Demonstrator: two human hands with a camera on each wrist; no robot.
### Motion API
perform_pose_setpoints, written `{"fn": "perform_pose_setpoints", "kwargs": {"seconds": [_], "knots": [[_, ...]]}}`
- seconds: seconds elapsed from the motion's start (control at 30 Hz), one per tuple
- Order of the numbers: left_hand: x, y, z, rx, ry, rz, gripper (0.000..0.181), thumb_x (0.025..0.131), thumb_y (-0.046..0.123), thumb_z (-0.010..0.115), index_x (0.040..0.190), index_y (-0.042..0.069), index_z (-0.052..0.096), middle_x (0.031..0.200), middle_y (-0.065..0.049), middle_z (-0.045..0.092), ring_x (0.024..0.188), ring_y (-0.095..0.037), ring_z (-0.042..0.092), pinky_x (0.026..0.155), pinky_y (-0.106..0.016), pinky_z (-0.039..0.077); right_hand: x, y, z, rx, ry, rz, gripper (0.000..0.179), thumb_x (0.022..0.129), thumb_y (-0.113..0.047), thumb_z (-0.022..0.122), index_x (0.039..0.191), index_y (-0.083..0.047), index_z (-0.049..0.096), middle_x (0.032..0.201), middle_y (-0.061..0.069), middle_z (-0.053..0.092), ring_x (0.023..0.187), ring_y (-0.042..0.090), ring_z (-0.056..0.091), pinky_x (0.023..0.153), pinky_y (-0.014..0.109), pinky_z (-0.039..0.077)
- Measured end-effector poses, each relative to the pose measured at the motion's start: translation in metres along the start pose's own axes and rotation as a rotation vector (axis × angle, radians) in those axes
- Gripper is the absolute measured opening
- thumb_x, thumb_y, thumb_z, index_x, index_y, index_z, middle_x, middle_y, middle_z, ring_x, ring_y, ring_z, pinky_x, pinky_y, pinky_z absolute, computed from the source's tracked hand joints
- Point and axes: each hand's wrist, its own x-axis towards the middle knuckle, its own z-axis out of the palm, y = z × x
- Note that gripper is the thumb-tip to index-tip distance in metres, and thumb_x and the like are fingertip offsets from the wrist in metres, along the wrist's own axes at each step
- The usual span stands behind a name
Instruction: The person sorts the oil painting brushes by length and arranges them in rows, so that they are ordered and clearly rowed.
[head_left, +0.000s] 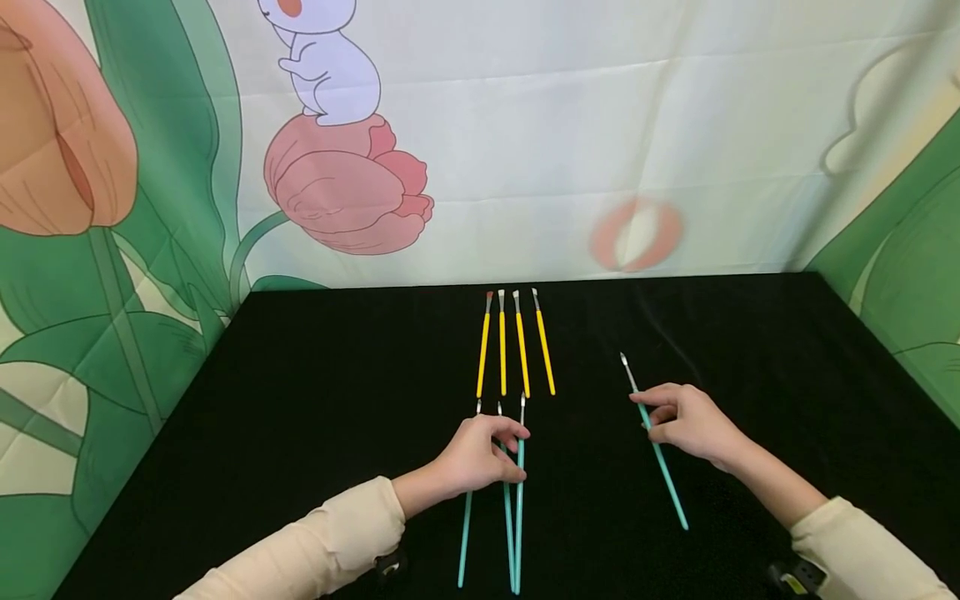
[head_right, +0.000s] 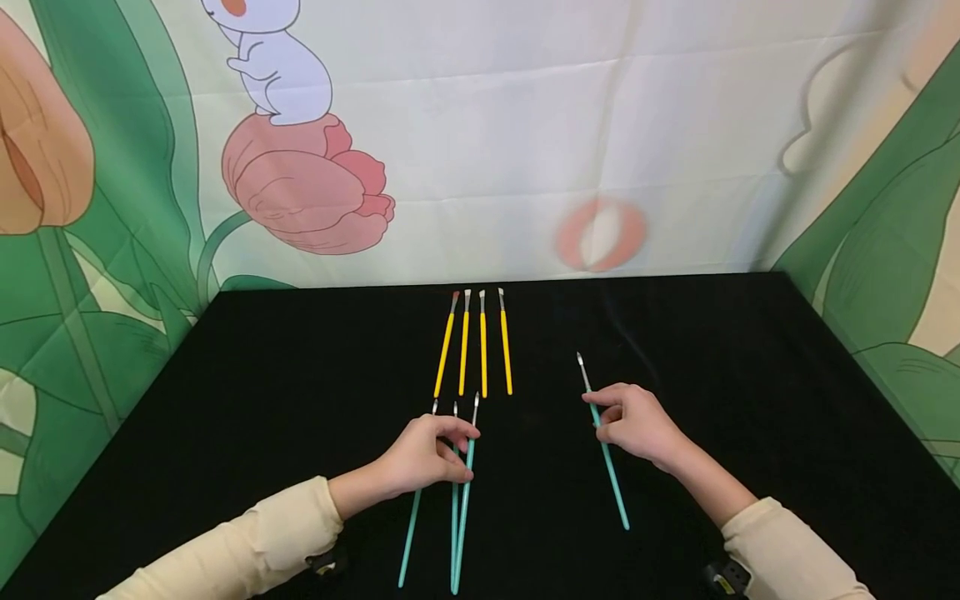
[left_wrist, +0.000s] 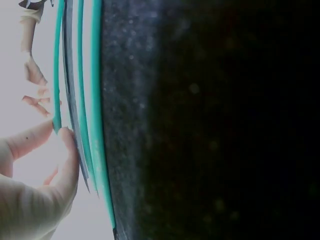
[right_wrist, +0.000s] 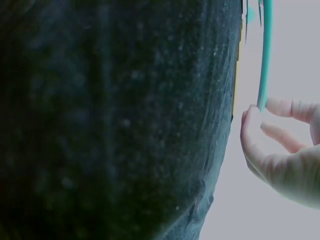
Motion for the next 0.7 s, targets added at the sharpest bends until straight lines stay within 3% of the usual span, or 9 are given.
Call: {"fn": "perform_pose_setpoints", "kwargs": {"seconds": [0.4,0.7], "knots": [[0.008,-0.001,0.004,0.088,0.002,-0.029,0.041,0.070,-0.005,0.072,0.108,-0.003,0.059,0.088,-0.007,0.054,0.062,-0.013,0.062,0.057,-0.025,0.051,-0.001,-0.006,0.006,0.050,-0.034,-0.031,0.050,0.074,0.006,0.060,0.122,0.011,0.049,0.120,0.027,0.044,0.088,0.029,0.058,0.069,0.034,0.051],[0.010,0.001,0.007,0.145,-0.015,-0.005,0.041,0.069,-0.004,0.072,0.108,-0.005,0.058,0.087,-0.008,0.054,0.061,-0.014,0.062,0.055,-0.023,0.051,-0.004,-0.016,0.023,0.105,-0.138,-0.063,0.051,0.073,0.005,0.063,0.122,0.012,0.049,0.115,0.025,0.048,0.086,0.027,0.059,0.069,0.034,0.051]]}}
